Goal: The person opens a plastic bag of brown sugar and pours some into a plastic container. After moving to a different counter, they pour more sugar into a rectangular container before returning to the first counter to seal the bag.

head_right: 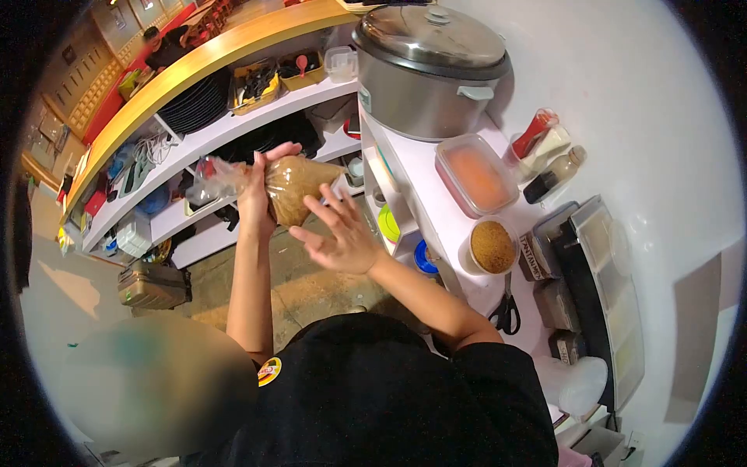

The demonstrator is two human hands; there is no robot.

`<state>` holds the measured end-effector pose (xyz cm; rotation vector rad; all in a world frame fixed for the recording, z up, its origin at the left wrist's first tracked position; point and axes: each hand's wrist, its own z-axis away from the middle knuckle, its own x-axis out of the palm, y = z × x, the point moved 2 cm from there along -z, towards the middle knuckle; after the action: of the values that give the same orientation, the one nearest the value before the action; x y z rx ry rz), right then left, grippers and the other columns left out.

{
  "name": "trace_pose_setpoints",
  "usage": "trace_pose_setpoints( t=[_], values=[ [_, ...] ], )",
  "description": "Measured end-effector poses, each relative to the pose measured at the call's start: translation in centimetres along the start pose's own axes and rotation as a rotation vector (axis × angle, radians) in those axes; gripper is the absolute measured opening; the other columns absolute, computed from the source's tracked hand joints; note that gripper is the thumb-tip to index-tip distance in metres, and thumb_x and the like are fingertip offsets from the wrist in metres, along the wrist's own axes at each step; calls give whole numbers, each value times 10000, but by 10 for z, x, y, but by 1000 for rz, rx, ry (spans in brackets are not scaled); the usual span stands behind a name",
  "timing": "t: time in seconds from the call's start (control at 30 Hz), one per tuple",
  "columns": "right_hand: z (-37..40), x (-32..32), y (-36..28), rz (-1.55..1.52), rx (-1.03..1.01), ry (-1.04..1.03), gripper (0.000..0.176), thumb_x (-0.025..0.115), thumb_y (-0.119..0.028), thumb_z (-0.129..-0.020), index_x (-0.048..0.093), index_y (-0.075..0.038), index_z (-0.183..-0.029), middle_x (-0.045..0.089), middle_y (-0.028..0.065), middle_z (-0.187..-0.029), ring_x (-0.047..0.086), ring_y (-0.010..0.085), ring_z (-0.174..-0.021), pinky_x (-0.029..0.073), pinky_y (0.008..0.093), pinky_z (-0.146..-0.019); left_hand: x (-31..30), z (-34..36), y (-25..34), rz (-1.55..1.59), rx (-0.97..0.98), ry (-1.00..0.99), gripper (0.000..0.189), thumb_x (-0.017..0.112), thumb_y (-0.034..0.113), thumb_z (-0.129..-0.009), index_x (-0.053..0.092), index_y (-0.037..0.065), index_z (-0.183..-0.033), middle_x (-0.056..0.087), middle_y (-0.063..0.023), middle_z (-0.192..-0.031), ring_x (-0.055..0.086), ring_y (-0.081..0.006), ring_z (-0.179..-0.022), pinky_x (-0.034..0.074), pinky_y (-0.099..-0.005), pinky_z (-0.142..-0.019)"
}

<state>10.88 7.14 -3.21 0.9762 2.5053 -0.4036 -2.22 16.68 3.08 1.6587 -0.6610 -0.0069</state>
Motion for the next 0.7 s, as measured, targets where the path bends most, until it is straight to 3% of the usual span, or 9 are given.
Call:
trace_pose_setpoints(
  t=[0.17,0.3,0.4,0.43,0.5,0.53,0.57,0.6,0.7],
  values=[
    [-18,4,16,280,11,82,819,774,-330,-627,380,-316,-1345,261,123,-1437,201,398,-1351,151,536,-1111,17,3,12,167,-174,-15,571,317,465,-972,411,41,-1343,535,-171,-1258,544,-258,-1112,434,-371,-971],
    [-34,-1,25,-340,284,107,832,771,-415,-666,364,-167,-1349,367,175,-1365,363,357,-1266,293,471,-1051,25,7,20,-249,11,29,592,333,490,-963,349,98,-1407,362,-173,-1421,361,-253,-1301,283,-380,-1081],
    [-36,1,11,-1000,713,160,822,756,-462,-708,365,-79,-1321,491,176,-1262,484,278,-1174,379,371,-993,19,7,35,-789,277,-180,615,294,472,-979,363,-4,-1363,424,-135,-1384,291,-232,-1329,166,-382,-1114],
    [-37,4,5,-1143,794,215,809,656,-575,-751,381,-67,-1317,539,141,-1205,530,260,-1118,440,399,-932,18,10,34,-696,170,-179,631,313,496,-964,353,28,-1384,403,-130,-1403,295,-228,-1330,168,-373,-1111],
    [-35,10,2,-1708,1131,142,778,537,-652,-781,427,-72,-1289,587,134,-1106,592,272,-992,502,421,-799,21,18,31,-379,-95,-181,645,344,506,-951,337,47,-1404,459,-125,-1362,319,-219,-1323,200,-365,-1100],
    [-33,13,-2,-2000,1294,83,780,478,-691,-797,450,-75,-1274,611,131,-1057,622,278,-930,533,431,-733,27,19,32,-531,-20,-270,632,344,488,-956,334,42,-1405,488,-126,-1331,333,-217,-1314,219,-362,-1094],
    [-28,9,-3,-2361,1233,-289,801,336,-754,-806,522,-74,-1188,643,126,-928,653,276,-748,534,413,-515,31,21,33,-680,56,-356,620,344,471,-962,331,37,-1405,517,-126,-1300,347,-215,-1305,238,-360,-1087],
    [1,51,2,-2746,823,-502,751,384,-736,-803,558,-72,-1107,650,139,-843,648,282,-636,498,377,-415,37,23,32,-827,135,-444,607,344,453,-967,328,32,-1405,547,-127,-1268,361,-214,-1296,257,-357,-1081],
    [39,53,-6,-2261,1048,-555,690,502,-606,-808,489,-28,-1184,626,173,-940,644,289,-755,522,393,-551,37,27,22,-593,-138,-509,457,352,341,-986,500,-33,-1205,637,-155,-1072,551,-181,-1000,430,-309,-891]
  ],
)
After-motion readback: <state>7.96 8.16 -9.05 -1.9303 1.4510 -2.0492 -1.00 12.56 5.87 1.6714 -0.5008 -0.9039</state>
